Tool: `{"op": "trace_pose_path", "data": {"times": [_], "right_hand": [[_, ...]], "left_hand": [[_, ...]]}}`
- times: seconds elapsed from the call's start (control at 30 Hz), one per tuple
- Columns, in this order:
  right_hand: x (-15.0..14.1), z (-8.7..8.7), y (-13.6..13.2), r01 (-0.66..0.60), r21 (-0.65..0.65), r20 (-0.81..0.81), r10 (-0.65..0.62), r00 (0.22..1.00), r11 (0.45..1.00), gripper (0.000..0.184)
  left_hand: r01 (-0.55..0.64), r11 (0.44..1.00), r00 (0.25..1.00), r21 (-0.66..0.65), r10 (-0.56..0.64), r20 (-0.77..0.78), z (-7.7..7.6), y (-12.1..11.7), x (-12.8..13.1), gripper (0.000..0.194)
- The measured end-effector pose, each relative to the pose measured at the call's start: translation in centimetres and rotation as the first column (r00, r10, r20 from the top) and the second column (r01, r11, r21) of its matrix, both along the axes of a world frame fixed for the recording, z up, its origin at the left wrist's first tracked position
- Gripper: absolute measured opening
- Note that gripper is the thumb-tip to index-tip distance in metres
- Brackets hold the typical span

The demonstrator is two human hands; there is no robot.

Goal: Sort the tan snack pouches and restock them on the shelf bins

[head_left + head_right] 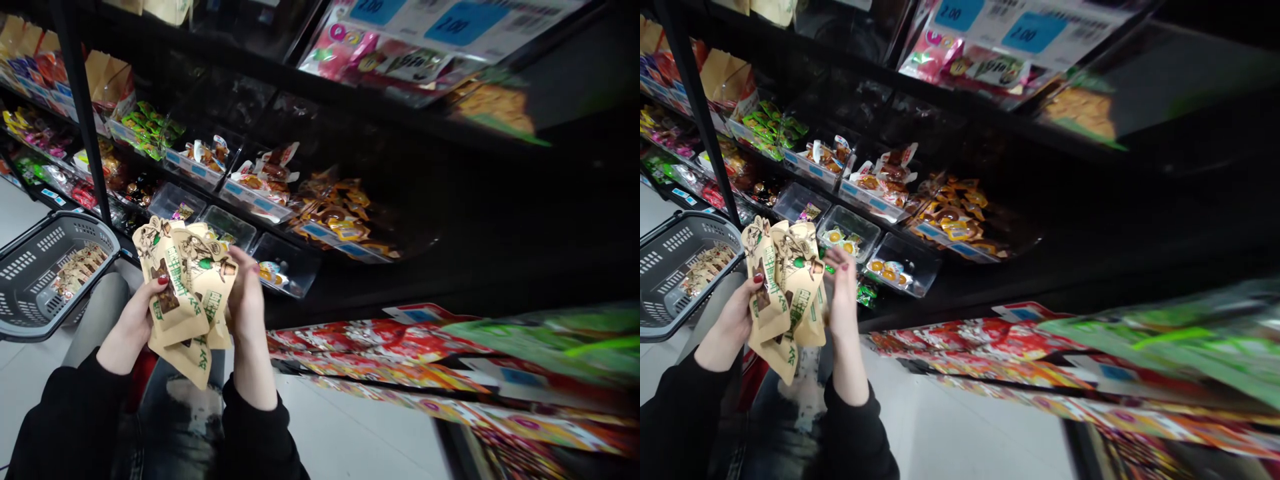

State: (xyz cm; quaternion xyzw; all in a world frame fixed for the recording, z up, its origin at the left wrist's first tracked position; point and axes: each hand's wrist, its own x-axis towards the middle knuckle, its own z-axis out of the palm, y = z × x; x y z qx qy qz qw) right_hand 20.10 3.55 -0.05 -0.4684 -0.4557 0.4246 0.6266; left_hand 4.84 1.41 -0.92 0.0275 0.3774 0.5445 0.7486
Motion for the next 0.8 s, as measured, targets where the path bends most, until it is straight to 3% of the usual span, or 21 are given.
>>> {"op": "trace_pose_path", "data": {"times": [0.07,0.13,0.2,0.3,0.37,0.5,0.63,0.73,0.8], "right_hand": [[0.0,1.6,-1.4,0.173,0.177,0.123,-0.196,0.973,0.969,0.032],[-0.4,3.4,-2.8,0.114,0.232,0.355,-0.194,0.915,0.966,0.025],[-1.2,4.7,-3.5,0.018,0.118,0.563,-0.081,0.822,0.993,0.023],[-2.4,5.1,-3.0,-0.021,-0.034,0.67,0.038,0.741,0.999,0.016],[-2.7,4.7,-2.1,-0.029,-0.02,0.658,0.035,0.752,0.999,0.011],[-3.0,3.8,-1.0,-0.031,0.079,0.534,-0.016,0.845,0.996,0.021],[-3.3,3.2,-1.2,-0.005,0.018,0.376,-0.002,0.927,1.0,0.024],[-3.6,3.0,-1.3,0.105,0.012,0.293,-0.104,0.95,0.994,0.026],[-3.7,2.9,-1.3,0.139,0.028,0.271,-0.141,0.952,0.99,0.026]], "left_hand": [[-0.026,0.999,0.999,0.03,0.027,-0.033,0.1,0.1,0.1,0.029],[-0.051,0.995,0.996,0.087,0.057,-0.069,0.2,0.2,0.3,0.036],[-0.068,0.985,0.992,0.158,0.084,-0.096,0.2,0.1,0.6,0.041],[-0.086,0.968,0.986,0.237,0.117,-0.12,0.0,-0.2,1.2,0.046],[-0.104,0.964,0.987,0.243,0.131,-0.096,-0.2,-0.3,1.5,0.047],[-0.131,0.968,0.991,0.213,0.131,0.015,-0.6,-0.1,1.6,0.058],[-0.054,0.974,0.997,0.221,0.039,0.071,-0.7,0.0,1.2,0.064],[0.029,0.984,0.995,0.174,-0.045,0.084,-0.5,-0.1,1.0,0.049],[0.024,0.988,0.997,0.155,-0.036,0.072,-0.4,-0.2,0.9,0.034]]}}
